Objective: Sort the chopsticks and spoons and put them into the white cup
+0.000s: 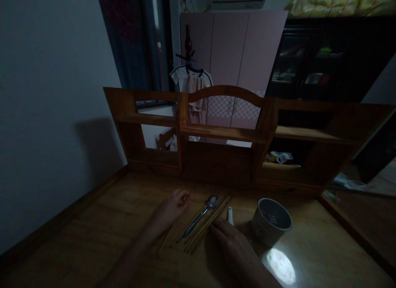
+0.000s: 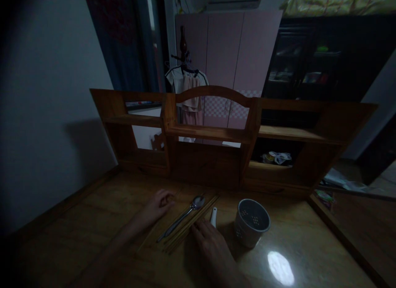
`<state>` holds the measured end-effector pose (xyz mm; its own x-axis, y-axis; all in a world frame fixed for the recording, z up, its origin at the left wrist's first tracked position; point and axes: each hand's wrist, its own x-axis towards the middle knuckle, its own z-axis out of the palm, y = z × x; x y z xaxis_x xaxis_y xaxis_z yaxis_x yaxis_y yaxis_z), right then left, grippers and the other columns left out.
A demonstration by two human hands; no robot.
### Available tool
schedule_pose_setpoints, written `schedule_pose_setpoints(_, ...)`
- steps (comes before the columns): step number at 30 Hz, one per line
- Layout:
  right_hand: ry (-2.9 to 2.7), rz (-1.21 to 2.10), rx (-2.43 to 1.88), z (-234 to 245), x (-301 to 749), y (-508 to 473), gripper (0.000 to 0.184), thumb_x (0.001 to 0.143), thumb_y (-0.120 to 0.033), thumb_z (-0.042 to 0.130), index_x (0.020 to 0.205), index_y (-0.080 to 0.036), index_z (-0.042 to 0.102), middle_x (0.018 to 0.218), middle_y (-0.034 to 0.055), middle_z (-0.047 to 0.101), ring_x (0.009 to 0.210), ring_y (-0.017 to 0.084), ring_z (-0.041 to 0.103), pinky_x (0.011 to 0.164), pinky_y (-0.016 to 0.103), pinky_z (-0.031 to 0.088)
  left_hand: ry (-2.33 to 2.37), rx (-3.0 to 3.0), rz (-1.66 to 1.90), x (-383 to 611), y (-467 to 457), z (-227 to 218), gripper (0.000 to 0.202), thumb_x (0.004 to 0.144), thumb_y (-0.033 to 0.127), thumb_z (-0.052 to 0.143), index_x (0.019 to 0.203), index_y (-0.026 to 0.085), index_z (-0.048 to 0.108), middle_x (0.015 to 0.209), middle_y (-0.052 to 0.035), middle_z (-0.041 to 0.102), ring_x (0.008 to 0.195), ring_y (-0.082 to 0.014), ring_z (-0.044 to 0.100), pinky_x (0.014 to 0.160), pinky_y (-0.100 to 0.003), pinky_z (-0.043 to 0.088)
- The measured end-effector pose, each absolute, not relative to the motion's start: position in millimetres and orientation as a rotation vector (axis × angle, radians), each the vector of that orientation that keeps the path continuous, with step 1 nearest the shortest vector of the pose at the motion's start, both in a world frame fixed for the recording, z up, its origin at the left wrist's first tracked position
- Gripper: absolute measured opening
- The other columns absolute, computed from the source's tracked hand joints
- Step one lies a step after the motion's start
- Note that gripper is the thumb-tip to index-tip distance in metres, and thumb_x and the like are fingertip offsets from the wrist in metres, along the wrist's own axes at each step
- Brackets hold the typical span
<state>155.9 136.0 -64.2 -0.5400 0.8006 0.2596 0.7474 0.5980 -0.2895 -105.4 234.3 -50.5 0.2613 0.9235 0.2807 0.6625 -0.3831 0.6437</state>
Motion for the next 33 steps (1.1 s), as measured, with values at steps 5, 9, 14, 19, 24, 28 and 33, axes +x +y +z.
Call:
schedule_pose_setpoints(5, -2.488, 0.156, -1.24, -66, 157, 138, 0.067, 0.079, 0.008, 0.041, 0.138, -0.021, 0.046, 0.138, 0.0072, 0.048, 0.127, 0.023, 0.043, 0.108, 0.039, 0.04, 1.736, 1.926, 0.998, -129, 259, -68, 0.024, 0.084, 0.037, 0.051, 0.094, 0.016, 0.059, 0.08, -0.0028, 0.059, 0.069, -0.0156, 0.057, 0.064, -0.026, 0.043)
schedule_pose_setpoints(9, -2.477, 0.137, -1.269, -65, 157, 137, 0.066, 0.078, 0.008, 0.043, 0.138, -0.02, 0.045, 0.134, 0.0104, 0.051, 0.123, 0.026, 0.047, 0.104, 0.041, 0.044, 1.587, 1.859, 0.927, -127, 254, -73, 0.032, 0.078, 0.043, 0.059, 0.095, 0.016, 0.058, 0.077, -0.0022, 0.061, 0.068, -0.0163, 0.058, 0.061, -0.025, 0.044)
schedule_pose_setpoints(14, -2.476, 0.16, -1.237, -61, 155, 136, 0.061, 0.082, 0.005, 0.049, 0.136, -0.022, 0.048, 0.128, 0.0093, 0.054, 0.122, 0.024, 0.048, 0.106, 0.039, 0.042, 1.517, 1.931, 0.778, -109, 236, -67, 0.023, 0.068, 0.029, 0.065, 0.087, 0.016, 0.06, 0.077, -0.0016, 0.061, 0.068, -0.0157, 0.056, 0.061, -0.024, 0.042)
schedule_pose_setpoints(19, -2.448, 0.163, -1.242, -59, 154, 137, 0.057, 0.083, 0.005, 0.05, 0.133, -0.023, 0.051, 0.129, 0.0084, 0.053, 0.121, 0.023, 0.049, 0.105, 0.036, 0.043, 1.45, 1.958, 0.783, -99, 230, -65, 0.018, 0.069, 0.019, 0.058, 0.087, 0.016, 0.058, 0.077, -0.0017, 0.061, 0.066, -0.0143, 0.056, 0.06, -0.023, 0.042)
schedule_pose_setpoints(24, -2.463, 0.14, -1.232, -64, 155, 138, 0.058, 0.08, 0.004, 0.052, 0.133, -0.02, 0.051, 0.13, 0.0101, 0.053, 0.121, 0.025, 0.05, 0.106, 0.039, 0.042, 1.41, 1.93, 0.769, -90, 228, -66, 0.02, 0.069, 0.019, 0.056, 0.089, 0.017, 0.054, 0.075, 0.0001, 0.059, 0.062, -0.0125, 0.056, 0.055, -0.022, 0.041)
schedule_pose_setpoints(28, -2.473, 0.109, -1.23, -68, 155, 140, 0.059, 0.079, 0.005, 0.053, 0.132, -0.02, 0.052, 0.13, 0.0094, 0.054, 0.119, 0.024, 0.051, 0.107, 0.039, 0.042, 1.386, 1.883, 0.755, -83, 225, -63, 0.024, 0.067, 0.017, 0.058, 0.09, 0.017, 0.054, 0.076, 0.0004, 0.059, 0.062, -0.0116, 0.055, 0.055, -0.021, 0.041)
schedule_pose_setpoints(33, -2.472, 0.078, -1.216, -72, 155, 142, 0.059, 0.079, 0.005, 0.056, 0.132, -0.02, 0.052, 0.13, 0.0107, 0.054, 0.122, 0.025, 0.05, 0.106, 0.04, 0.042, 1.369, 1.929, 0.752, -77, 223, -68, 0.027, 0.069, 0.021, 0.061, 0.096, 0.017, 0.058, 0.08, 0.0001, 0.06, 0.065, -0.0117, 0.053, 0.057, -0.021, 0.04)
